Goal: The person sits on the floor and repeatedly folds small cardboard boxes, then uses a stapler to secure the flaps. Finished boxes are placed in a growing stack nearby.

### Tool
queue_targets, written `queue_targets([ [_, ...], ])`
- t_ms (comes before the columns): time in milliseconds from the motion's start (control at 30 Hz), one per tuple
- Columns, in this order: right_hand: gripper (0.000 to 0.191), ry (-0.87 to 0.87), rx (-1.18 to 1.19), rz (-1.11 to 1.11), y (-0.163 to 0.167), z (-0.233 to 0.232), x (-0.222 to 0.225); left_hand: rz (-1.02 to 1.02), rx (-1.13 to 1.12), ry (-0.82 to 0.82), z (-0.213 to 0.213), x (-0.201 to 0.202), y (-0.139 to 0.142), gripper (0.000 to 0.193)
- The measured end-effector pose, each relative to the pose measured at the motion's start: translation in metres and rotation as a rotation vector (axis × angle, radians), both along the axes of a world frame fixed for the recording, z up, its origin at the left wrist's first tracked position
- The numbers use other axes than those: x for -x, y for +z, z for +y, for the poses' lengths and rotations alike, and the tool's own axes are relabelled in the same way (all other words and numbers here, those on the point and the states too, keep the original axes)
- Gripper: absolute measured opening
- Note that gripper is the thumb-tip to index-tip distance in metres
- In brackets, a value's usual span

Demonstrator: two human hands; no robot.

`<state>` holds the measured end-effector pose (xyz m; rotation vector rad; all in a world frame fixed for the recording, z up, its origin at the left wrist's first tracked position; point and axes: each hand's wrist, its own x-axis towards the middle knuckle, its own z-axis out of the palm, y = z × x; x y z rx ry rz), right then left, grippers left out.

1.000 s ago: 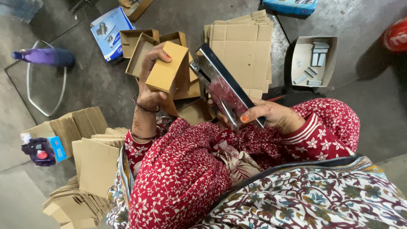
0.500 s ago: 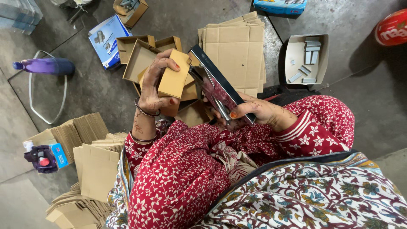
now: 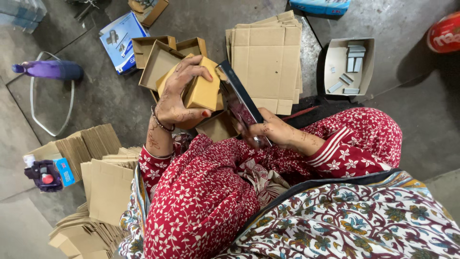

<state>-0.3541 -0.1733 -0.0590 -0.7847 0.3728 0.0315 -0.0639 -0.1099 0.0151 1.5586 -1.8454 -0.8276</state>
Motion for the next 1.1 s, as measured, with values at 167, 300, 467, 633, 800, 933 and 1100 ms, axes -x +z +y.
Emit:
queue_targets([
  [167,0.074,0.165,0.095,-0.277,0.017,-0.015,0.006,0.02,-0.02,0.035,-0.002,-0.003,0.0,0.075],
  [300,0.076,0.302,0.047,-0.209,0.017,-0.011,0.012,0.125,-0.026,0.023,-0.003,-0.002,0.006,0.077],
  [467,0.065,0.263,0.267,-0.043,0.005,-0.003,0.013,0.159,-0.035,0.02,-0.002,0.002,0.013,0.072],
  [633,0.054,0.229,0.274,-0.157,0.005,-0.001,0.013,0.12,-0.086,-0.024,-0.002,-0.003,0.021,0.067],
  [800,0.028,0.145,0.508,-0.081,0.017,0.006,0.011,0.108,-0.091,-0.033,-0.002,-0.001,0.021,0.069],
  [933,0.023,0.263,0.299,0.178,0.023,0.011,0.008,0.142,-0.109,-0.03,-0.001,0.001,0.014,0.069],
  [1100,0.043,0.246,0.259,-0.082,0.011,-0.012,0.006,0.099,-0.042,0.046,0.001,-0.001,0.008,0.079],
])
